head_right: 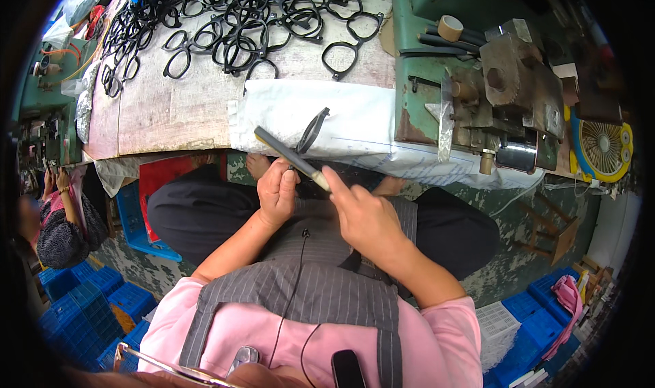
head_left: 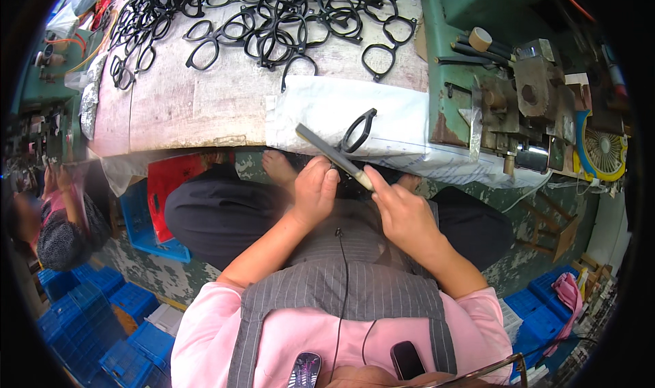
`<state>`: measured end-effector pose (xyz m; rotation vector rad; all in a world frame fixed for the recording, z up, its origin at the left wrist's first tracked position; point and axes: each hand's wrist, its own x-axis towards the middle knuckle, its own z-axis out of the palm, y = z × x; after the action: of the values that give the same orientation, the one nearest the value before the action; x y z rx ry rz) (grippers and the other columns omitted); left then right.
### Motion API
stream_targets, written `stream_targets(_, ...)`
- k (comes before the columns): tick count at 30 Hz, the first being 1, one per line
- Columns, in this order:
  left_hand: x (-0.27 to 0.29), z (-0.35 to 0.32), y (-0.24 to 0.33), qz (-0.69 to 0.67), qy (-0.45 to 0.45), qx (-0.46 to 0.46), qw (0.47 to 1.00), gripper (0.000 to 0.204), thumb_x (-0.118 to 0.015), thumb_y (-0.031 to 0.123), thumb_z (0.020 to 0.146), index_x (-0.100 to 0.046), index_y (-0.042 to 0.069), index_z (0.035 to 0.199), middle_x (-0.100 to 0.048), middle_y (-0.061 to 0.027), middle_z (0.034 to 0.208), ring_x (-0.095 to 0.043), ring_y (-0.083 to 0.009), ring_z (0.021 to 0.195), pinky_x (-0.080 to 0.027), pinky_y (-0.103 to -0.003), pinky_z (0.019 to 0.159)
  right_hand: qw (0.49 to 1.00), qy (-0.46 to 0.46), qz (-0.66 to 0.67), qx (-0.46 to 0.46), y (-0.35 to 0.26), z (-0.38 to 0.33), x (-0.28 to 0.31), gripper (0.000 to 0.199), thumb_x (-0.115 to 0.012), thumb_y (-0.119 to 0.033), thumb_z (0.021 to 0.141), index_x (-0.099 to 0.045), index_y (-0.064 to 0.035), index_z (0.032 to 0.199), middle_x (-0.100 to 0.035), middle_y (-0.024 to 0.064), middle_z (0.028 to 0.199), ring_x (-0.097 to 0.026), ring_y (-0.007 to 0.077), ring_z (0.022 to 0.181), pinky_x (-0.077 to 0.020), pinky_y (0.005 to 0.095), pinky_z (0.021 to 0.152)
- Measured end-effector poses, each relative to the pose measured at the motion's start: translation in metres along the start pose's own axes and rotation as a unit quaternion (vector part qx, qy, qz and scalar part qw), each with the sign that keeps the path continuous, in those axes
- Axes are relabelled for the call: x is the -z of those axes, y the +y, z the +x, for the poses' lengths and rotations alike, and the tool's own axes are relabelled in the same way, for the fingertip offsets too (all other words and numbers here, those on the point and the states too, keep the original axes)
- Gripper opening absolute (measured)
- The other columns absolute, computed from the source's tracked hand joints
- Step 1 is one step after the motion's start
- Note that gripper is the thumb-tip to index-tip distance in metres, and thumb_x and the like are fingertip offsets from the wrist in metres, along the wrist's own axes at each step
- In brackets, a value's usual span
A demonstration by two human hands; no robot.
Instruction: The person sits on the floor under a workbench and uses a metal file to smooth the edges of black plastic eyeglass frames. They pick up frames one at a time, file the rims, and place them back on the table.
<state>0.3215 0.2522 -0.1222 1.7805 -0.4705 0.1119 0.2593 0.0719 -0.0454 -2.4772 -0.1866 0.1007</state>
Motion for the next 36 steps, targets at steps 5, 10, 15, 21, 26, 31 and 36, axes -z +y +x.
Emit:
stream_targets(5, 0.004, 0.003, -0.001, 0.011, -0.016, -0.022, 1.000, 0.017, -0.052, 0.007, 0.091, -0.053, -0.001, 0.076, -0.049, -0.0148, 0.070, -0.050, -0.0323, 0.063, -0.041, -0.040, 0.058, 0.999, 0.020, 0.015, 0.023, -0.001, 0.012, -0.009, 0.050, -0.059, -0.012, 0.089, -0.047, -0.0118, 0.138, -0.056, 0.0132, 0.066, -0.058, 0.0334, 0.052, -0.0496, 0.0430, 0.051)
stream_targets(10, 0.007, 0.006, 0.001, 0.024, -0.020, -0.026, 0.999, 0.012, -0.053, 0.003, 0.089, -0.054, -0.003, 0.079, -0.051, -0.0156, 0.071, -0.051, -0.0328, 0.065, -0.043, -0.039, 0.059, 0.999, 0.026, 0.013, 0.019, 0.003, 0.024, -0.008, 0.049, -0.058, -0.013, 0.090, -0.047, -0.0112, 0.137, -0.059, 0.0152, 0.069, -0.060, 0.0345, 0.055, -0.0499, 0.0448, 0.052)
stream_targets(15, 0.008, 0.006, -0.002, 0.016, -0.010, -0.029, 0.999, 0.017, -0.051, 0.009, 0.093, -0.055, -0.003, 0.081, -0.054, -0.0124, 0.070, -0.053, -0.0252, 0.059, -0.043, -0.033, 0.055, 0.999, -0.017, 0.028, -0.018, -0.006, 0.006, -0.001, 0.052, -0.059, -0.007, 0.088, -0.047, -0.0106, 0.138, -0.059, 0.0156, 0.070, -0.060, 0.0345, 0.061, -0.0486, 0.0440, 0.056)
stream_targets(21, 0.010, 0.006, -0.004, 0.040, -0.022, -0.030, 0.999, 0.020, -0.049, 0.011, 0.095, -0.058, -0.003, 0.084, -0.057, -0.0108, 0.070, -0.055, -0.0200, 0.057, -0.043, -0.030, 0.054, 0.999, 0.023, 0.023, -0.006, -0.001, 0.021, -0.013, 0.051, -0.059, -0.003, 0.088, -0.047, -0.0077, 0.137, -0.061, 0.0160, 0.074, -0.061, 0.0345, 0.066, -0.0477, 0.0428, 0.060)
stream_targets(26, 0.008, 0.008, -0.005, 0.011, -0.011, -0.058, 0.998, 0.016, -0.054, 0.005, 0.090, -0.053, -0.001, 0.075, -0.051, -0.0141, 0.069, -0.051, -0.0318, 0.060, -0.042, -0.038, 0.056, 0.999, 0.024, 0.035, -0.005, -0.006, 0.003, -0.008, 0.049, -0.058, -0.011, 0.089, -0.047, -0.0111, 0.137, -0.056, 0.0144, 0.066, -0.058, 0.0337, 0.055, -0.0492, 0.0431, 0.051)
stream_targets(31, 0.010, 0.008, -0.004, 0.030, -0.016, -0.027, 0.999, 0.022, -0.048, 0.014, 0.095, -0.058, -0.004, 0.085, -0.055, -0.0096, 0.066, -0.054, -0.0212, 0.056, -0.042, -0.031, 0.054, 0.997, 0.069, 0.010, 0.014, -0.002, 0.020, -0.023, 0.047, -0.059, -0.010, 0.089, -0.049, -0.0099, 0.135, -0.057, 0.0134, 0.066, -0.059, 0.0323, 0.054, -0.0501, 0.0419, 0.050)
stream_targets(36, 0.010, 0.010, -0.009, 0.031, -0.010, -0.077, 0.997, 0.023, -0.049, 0.014, 0.096, -0.059, -0.005, 0.089, -0.056, -0.0092, 0.066, -0.054, -0.0187, 0.054, -0.041, -0.029, 0.052, 0.997, 0.047, 0.054, -0.001, -0.002, 0.011, -0.017, 0.047, -0.059, -0.011, 0.089, -0.049, -0.0090, 0.135, -0.056, 0.0140, 0.066, -0.059, 0.0333, 0.053, -0.0501, 0.0417, 0.049)
